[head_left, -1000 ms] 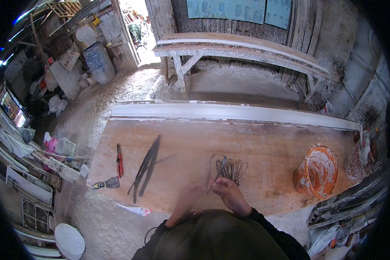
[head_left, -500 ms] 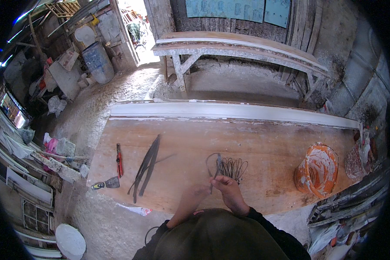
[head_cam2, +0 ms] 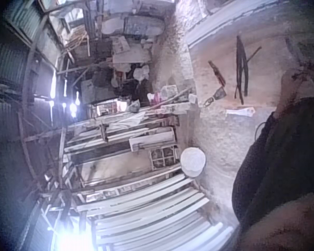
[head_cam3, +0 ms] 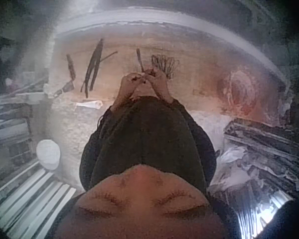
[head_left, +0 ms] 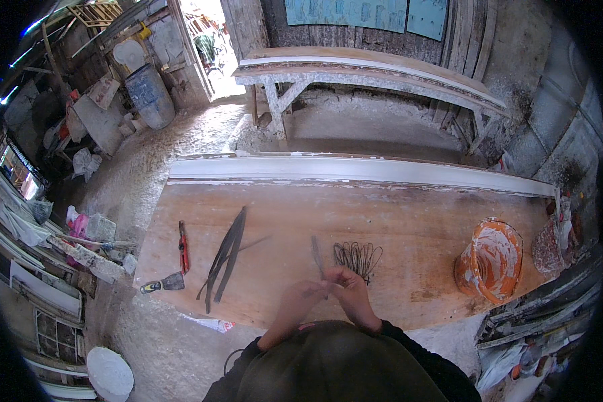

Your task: The person stands at a workbench and repeatedly picks up thin wire ties, loops them around a long metal rod, and twists them to secure the ties. The person continues this process with multiple ties throughout the clip.

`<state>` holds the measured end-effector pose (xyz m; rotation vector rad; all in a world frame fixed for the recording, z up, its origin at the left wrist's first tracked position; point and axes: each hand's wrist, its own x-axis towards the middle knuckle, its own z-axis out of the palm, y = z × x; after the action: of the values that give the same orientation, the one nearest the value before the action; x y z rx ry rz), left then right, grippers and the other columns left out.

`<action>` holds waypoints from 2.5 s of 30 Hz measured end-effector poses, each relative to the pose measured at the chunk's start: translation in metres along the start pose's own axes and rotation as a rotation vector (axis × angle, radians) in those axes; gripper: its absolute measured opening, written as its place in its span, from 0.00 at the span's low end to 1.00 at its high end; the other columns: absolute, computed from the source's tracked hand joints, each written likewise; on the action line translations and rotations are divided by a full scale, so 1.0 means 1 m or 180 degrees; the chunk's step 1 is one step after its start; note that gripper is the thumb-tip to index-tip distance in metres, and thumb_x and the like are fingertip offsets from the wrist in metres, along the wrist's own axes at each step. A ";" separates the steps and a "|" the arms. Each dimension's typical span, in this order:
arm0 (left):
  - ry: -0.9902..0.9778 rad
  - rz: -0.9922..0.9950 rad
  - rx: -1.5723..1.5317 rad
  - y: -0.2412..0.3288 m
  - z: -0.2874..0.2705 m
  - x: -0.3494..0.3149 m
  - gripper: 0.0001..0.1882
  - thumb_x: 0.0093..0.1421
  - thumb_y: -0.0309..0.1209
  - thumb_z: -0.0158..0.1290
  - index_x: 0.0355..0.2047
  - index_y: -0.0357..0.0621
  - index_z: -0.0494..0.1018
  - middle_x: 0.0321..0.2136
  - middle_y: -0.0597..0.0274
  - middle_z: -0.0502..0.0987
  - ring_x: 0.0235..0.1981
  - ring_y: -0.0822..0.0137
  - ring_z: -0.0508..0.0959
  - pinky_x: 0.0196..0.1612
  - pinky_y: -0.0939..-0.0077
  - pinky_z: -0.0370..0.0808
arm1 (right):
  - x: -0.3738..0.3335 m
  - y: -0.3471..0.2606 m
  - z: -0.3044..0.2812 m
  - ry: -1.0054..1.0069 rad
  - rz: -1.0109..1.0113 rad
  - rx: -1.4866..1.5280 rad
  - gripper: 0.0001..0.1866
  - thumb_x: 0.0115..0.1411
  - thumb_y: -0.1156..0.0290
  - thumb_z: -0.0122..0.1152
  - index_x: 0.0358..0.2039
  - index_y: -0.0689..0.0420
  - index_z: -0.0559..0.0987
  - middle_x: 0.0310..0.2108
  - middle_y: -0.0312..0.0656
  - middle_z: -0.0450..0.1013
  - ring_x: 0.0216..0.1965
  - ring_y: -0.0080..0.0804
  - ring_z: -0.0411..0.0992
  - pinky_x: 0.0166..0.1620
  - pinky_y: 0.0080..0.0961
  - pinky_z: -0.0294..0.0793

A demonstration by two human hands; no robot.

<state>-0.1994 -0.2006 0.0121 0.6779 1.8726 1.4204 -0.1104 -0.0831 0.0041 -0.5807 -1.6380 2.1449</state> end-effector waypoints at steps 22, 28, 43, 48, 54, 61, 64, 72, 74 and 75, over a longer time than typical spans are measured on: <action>-0.0333 -0.0786 -0.2288 -0.015 -0.012 -0.009 0.07 0.57 0.32 0.48 0.31 0.41 0.68 0.27 0.65 0.70 0.29 0.74 0.70 0.32 0.80 0.67 | -0.001 -0.016 -0.003 -0.0500 -0.2738 -0.2598 0.10 0.43 0.74 0.63 0.30 0.50 0.78 0.27 0.35 0.72 0.29 0.33 0.70 0.35 0.26 0.66; 0.0220 -0.0650 -0.3011 0.001 -0.003 -0.009 0.02 0.55 0.25 0.50 0.26 0.44 0.68 0.30 0.61 0.74 0.27 0.73 0.72 0.25 0.81 0.69 | -0.009 -0.004 0.003 -0.0441 -0.0688 -0.1055 0.06 0.48 0.72 0.62 0.29 0.54 0.77 0.28 0.36 0.73 0.34 0.28 0.69 0.40 0.26 0.64; 0.0411 -0.0409 -0.2314 -0.005 -0.001 -0.009 0.10 0.49 0.28 0.57 0.26 0.47 0.65 0.22 0.68 0.70 0.23 0.76 0.70 0.22 0.84 0.67 | -0.010 -0.003 0.007 0.0096 -0.1715 -0.2188 0.02 0.50 0.75 0.58 0.26 0.57 0.74 0.34 0.42 0.72 0.34 0.35 0.71 0.38 0.26 0.69; -0.0135 -0.0490 -0.2361 -0.002 -0.012 -0.006 0.13 0.48 0.28 0.58 0.29 0.49 0.63 0.22 0.70 0.71 0.21 0.76 0.70 0.20 0.85 0.65 | -0.007 -0.008 0.002 -0.0649 -0.2390 -0.2112 0.07 0.48 0.80 0.56 0.28 0.56 0.70 0.36 0.46 0.72 0.35 0.42 0.71 0.36 0.28 0.71; -0.0063 -0.0455 -0.2175 -0.003 -0.015 -0.007 0.16 0.47 0.27 0.59 0.32 0.50 0.62 0.22 0.65 0.73 0.19 0.74 0.71 0.20 0.83 0.66 | -0.009 -0.009 0.001 -0.1036 -0.2150 -0.2001 0.10 0.50 0.81 0.54 0.33 0.56 0.69 0.37 0.46 0.71 0.36 0.43 0.71 0.36 0.29 0.72; 0.0180 -0.0240 -0.2080 -0.009 -0.012 -0.006 0.22 0.45 0.22 0.59 0.36 0.48 0.60 0.24 0.60 0.74 0.24 0.71 0.73 0.23 0.81 0.70 | -0.008 0.002 -0.003 -0.0606 -0.2363 -0.2341 0.08 0.51 0.79 0.55 0.34 0.57 0.71 0.33 0.45 0.71 0.33 0.42 0.72 0.34 0.29 0.71; 0.0271 0.0056 -0.1811 0.000 -0.009 -0.008 0.22 0.46 0.20 0.58 0.37 0.47 0.59 0.24 0.60 0.73 0.26 0.70 0.73 0.25 0.80 0.72 | -0.013 -0.004 0.001 -0.0296 -0.1844 -0.2087 0.06 0.51 0.82 0.54 0.29 0.58 0.73 0.32 0.44 0.71 0.34 0.36 0.71 0.34 0.26 0.70; 0.0419 0.1780 0.0256 -0.016 -0.004 -0.014 0.17 0.48 0.14 0.53 0.35 0.42 0.62 0.30 0.58 0.68 0.32 0.67 0.73 0.32 0.75 0.75 | -0.013 -0.007 0.006 -0.0569 -0.0277 0.0346 0.03 0.55 0.74 0.54 0.29 0.58 0.71 0.28 0.36 0.69 0.31 0.25 0.68 0.36 0.22 0.68; 0.0390 0.1754 0.0228 -0.017 -0.007 -0.015 0.16 0.47 0.13 0.53 0.34 0.42 0.62 0.30 0.58 0.68 0.32 0.66 0.73 0.33 0.75 0.75 | -0.012 -0.015 0.007 -0.0711 0.0330 0.0866 0.04 0.55 0.73 0.55 0.30 0.57 0.71 0.28 0.35 0.69 0.31 0.24 0.68 0.36 0.22 0.68; 0.0376 0.1741 0.0216 -0.018 -0.008 -0.015 0.16 0.47 0.13 0.53 0.34 0.42 0.62 0.30 0.57 0.69 0.32 0.66 0.73 0.33 0.75 0.75 | -0.012 -0.021 0.008 -0.0744 0.0757 0.1269 0.04 0.54 0.73 0.56 0.29 0.57 0.70 0.27 0.34 0.68 0.31 0.23 0.67 0.36 0.21 0.67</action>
<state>-0.1965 -0.2215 -0.0004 1.2328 1.9157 1.7655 -0.1031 -0.0907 0.0272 -0.4300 -1.2370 2.7080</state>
